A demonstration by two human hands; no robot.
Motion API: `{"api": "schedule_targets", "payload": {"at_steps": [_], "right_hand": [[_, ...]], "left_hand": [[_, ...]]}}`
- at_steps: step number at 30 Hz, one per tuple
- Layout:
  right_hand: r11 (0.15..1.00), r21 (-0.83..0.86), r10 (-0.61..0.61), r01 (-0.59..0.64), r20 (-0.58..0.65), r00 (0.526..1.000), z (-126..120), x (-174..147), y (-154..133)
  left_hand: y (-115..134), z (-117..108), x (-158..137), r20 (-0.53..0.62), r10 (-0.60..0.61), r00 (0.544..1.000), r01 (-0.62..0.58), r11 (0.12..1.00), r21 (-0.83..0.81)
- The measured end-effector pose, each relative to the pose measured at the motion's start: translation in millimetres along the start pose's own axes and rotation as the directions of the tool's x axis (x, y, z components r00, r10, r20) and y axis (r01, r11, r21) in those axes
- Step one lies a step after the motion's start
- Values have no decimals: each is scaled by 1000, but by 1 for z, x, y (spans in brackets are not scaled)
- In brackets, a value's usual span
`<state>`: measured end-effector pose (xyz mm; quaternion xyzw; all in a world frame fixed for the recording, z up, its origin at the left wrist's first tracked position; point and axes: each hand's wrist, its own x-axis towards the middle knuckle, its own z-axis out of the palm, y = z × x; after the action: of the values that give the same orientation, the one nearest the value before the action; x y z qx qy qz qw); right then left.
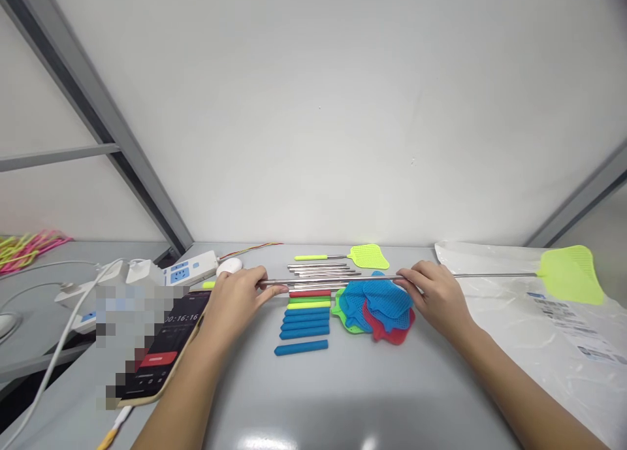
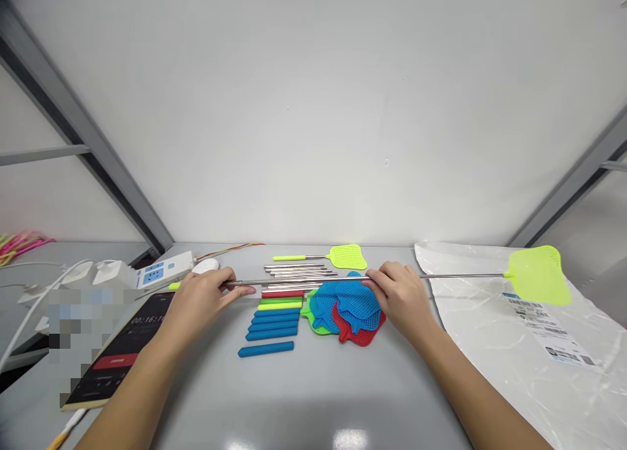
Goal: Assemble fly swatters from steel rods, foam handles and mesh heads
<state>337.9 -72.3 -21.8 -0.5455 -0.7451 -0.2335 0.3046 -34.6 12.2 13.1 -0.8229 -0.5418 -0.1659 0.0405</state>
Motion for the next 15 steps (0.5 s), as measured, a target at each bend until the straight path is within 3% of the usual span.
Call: {"api": "schedule_targets", "payload": {"at_steps": [5,11,15], "right_hand": [[999,40,3,-2,-14,1000,2,-3,5],[999,43,1,-1,-4,1000,-3,-2,11],[998,63,-28,27,18,999,-4,1,6]], "left_hand": [[8,2,-1,-33,4,999,-2,996,85],[18,0,-4,10,-105,994,102,980,170],[30,7,-8,43,-71,997,62,982,179]]}}
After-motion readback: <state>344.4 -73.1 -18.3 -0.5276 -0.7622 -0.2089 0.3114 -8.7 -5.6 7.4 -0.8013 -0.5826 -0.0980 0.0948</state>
